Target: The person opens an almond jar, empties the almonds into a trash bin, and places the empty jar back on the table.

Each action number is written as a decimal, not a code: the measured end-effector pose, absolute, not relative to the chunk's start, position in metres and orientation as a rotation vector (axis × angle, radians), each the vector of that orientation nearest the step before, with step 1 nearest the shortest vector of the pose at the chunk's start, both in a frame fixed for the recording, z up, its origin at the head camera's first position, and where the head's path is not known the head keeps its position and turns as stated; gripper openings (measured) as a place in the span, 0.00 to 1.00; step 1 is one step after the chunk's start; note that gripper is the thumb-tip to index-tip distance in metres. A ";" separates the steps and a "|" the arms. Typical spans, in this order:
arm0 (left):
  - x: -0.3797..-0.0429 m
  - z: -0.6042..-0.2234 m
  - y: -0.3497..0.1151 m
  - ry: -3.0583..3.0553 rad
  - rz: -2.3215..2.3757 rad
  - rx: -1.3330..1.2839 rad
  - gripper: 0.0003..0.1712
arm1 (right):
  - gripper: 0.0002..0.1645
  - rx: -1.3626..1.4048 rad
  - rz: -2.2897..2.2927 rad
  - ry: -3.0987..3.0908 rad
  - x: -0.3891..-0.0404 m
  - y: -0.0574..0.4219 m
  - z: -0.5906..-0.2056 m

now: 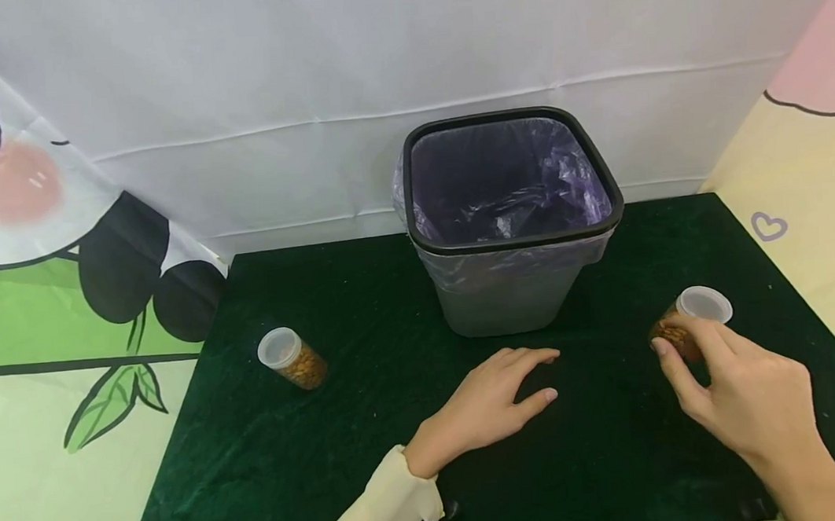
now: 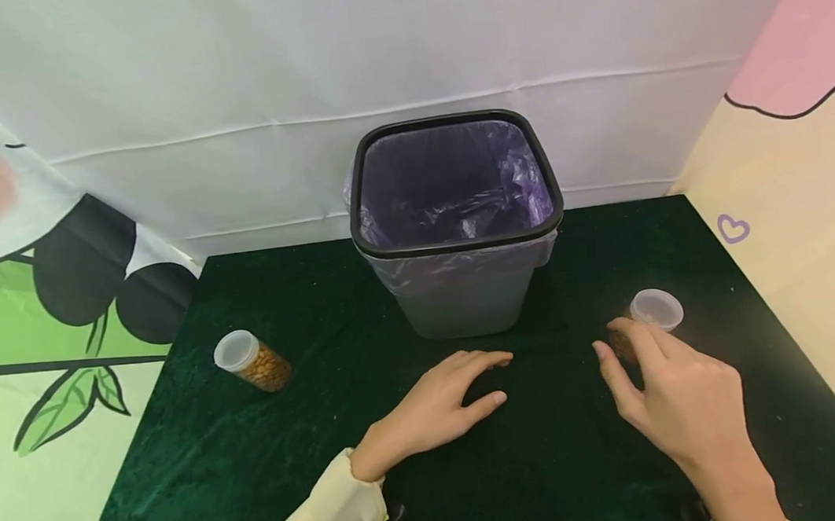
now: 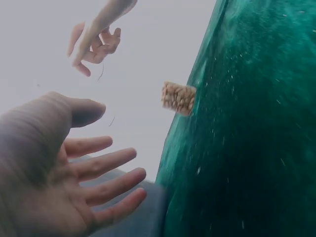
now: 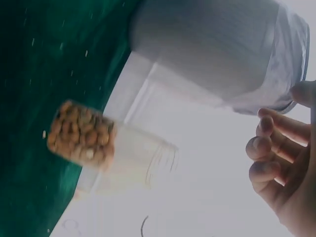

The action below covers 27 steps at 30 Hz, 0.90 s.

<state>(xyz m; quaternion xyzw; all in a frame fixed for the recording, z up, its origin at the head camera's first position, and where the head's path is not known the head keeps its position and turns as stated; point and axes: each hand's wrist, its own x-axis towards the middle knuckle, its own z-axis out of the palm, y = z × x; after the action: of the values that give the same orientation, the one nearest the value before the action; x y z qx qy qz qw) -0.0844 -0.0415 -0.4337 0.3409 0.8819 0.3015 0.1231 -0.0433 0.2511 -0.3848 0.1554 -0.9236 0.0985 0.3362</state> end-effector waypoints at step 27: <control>-0.143 -0.456 0.109 2.492 0.900 0.966 0.54 | 0.35 0.112 0.145 -2.744 -0.086 0.296 -0.398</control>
<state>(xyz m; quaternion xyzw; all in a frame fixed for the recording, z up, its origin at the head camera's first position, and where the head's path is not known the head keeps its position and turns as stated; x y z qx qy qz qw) -0.1432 0.1091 -0.4560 0.3382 0.8723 0.3149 0.1598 -0.0857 0.2960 -0.3978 0.0399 -0.9788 0.0517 0.1943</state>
